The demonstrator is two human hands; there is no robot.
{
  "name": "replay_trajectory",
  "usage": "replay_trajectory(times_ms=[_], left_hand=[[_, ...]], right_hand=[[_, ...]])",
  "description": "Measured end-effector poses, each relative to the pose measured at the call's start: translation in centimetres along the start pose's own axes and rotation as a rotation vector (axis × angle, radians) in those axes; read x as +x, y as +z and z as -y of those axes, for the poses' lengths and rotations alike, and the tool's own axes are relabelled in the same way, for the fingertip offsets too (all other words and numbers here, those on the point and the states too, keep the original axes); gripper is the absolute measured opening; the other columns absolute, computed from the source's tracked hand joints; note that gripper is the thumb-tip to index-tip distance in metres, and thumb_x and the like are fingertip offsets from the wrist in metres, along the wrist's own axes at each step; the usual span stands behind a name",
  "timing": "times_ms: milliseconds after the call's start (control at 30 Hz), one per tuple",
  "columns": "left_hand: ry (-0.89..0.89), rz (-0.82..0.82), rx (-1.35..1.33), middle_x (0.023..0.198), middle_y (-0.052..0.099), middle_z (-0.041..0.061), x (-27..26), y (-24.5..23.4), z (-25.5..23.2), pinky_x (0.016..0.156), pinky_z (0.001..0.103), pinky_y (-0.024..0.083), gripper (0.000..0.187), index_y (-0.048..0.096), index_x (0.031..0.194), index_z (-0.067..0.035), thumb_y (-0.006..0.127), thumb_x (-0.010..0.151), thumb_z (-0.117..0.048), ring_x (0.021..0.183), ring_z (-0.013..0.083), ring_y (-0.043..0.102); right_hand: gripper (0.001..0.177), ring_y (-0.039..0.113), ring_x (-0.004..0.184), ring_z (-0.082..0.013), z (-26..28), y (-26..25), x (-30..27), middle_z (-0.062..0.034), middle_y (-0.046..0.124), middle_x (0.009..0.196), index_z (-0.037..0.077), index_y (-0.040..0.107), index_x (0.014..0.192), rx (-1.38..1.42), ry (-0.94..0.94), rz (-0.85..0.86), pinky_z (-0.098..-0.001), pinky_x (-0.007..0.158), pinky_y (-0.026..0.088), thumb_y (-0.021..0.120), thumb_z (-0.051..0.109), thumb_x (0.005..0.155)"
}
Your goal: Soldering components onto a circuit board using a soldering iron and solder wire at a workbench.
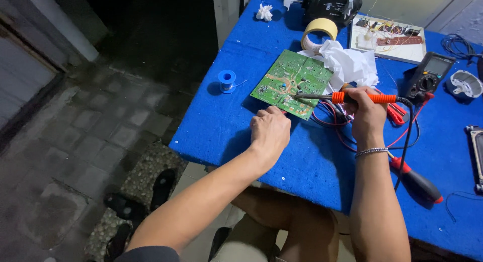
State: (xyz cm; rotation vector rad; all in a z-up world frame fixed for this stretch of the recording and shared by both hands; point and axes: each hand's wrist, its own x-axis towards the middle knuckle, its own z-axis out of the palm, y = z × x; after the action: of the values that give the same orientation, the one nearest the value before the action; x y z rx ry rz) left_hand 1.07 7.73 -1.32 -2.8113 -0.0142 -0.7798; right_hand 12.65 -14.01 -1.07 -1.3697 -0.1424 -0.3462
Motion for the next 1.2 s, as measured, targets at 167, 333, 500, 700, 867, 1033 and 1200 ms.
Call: replay_trajectory(times_ms=[167,333,500,700,867,1033,1200], left_hand=[[0.001,-0.014,-0.009,0.069,0.054,0.011,0.0,0.8,-0.1,0.040,0.047,0.043,0.019,0.063,0.079,0.001,0.049,0.083,-0.012,0.058,0.0296,0.059],[0.003,-0.033,-0.002,0.068,0.054,0.010,0.1,0.9,0.1,0.041,0.046,0.044,0.021,0.064,0.079,0.000,0.048,0.085,-0.012,0.058,0.0278,0.059],[-0.003,-0.035,0.002,0.068,0.054,0.009,0.0,1.5,0.1,0.041,0.045,0.045,0.021,0.064,0.079,0.000,0.048,0.084,-0.013,0.058,0.0279,0.060],[-0.003,-0.030,-0.007,0.068,0.053,0.008,-0.1,1.1,0.3,0.043,0.045,0.047,0.019,0.064,0.079,-0.001,0.050,0.083,-0.013,0.059,0.0267,0.061],[-0.003,-0.023,-0.016,0.068,0.054,0.007,0.0,0.9,0.2,0.044,0.045,0.048,0.019,0.064,0.078,-0.003,0.050,0.083,-0.014,0.059,0.0262,0.061],[-0.017,0.142,0.047,0.076,0.057,0.002,0.2,0.2,0.3,0.045,0.035,0.046,0.015,0.069,0.083,-0.009,0.056,0.086,-0.013,0.064,0.0224,0.061],[-0.018,0.122,0.072,0.075,0.056,0.000,0.1,-0.2,0.5,0.045,0.033,0.044,0.012,0.068,0.082,-0.012,0.057,0.086,-0.014,0.064,0.0203,0.060]], right_hand=[[0.013,0.039,0.055,-0.0122,0.9,-0.4,-0.3,-0.0141,0.051,0.070,-0.005,0.072,0.092,0.011,0.023,0.075,-0.0262,0.049,0.041,0.069,0.006,0.088],[0.023,0.053,0.057,-0.0123,1.1,-0.9,0.0,-0.0151,0.056,0.074,-0.004,0.074,0.105,-0.053,0.047,0.138,-0.0234,0.052,0.049,0.067,0.006,0.085],[0.025,0.051,0.064,-0.0114,2.8,-0.2,-1.0,-0.0125,0.054,0.078,-0.005,0.074,0.106,-0.057,0.071,0.181,-0.0254,0.062,0.054,0.066,0.002,0.084],[0.028,0.049,0.064,-0.0120,3.0,-0.6,-1.1,-0.0111,0.051,0.073,-0.006,0.074,0.108,-0.077,0.091,0.233,-0.0280,0.063,0.055,0.067,0.000,0.082],[0.030,0.052,0.064,-0.0138,5.8,-0.2,-1.9,-0.0100,0.051,0.069,-0.006,0.072,0.110,-0.142,0.110,0.268,-0.0265,0.062,0.052,0.065,0.000,0.082],[0.030,0.054,0.067,-0.0093,7.6,-0.2,-2.2,-0.0047,0.062,0.073,0.000,0.074,0.110,-0.166,0.340,0.364,-0.0175,0.066,0.045,0.064,0.005,0.082],[0.027,0.052,0.067,-0.0128,5.8,-1.3,-2.1,-0.0052,0.058,0.073,0.002,0.073,0.114,-0.129,0.253,0.407,-0.0222,0.066,0.043,0.069,0.020,0.095]])
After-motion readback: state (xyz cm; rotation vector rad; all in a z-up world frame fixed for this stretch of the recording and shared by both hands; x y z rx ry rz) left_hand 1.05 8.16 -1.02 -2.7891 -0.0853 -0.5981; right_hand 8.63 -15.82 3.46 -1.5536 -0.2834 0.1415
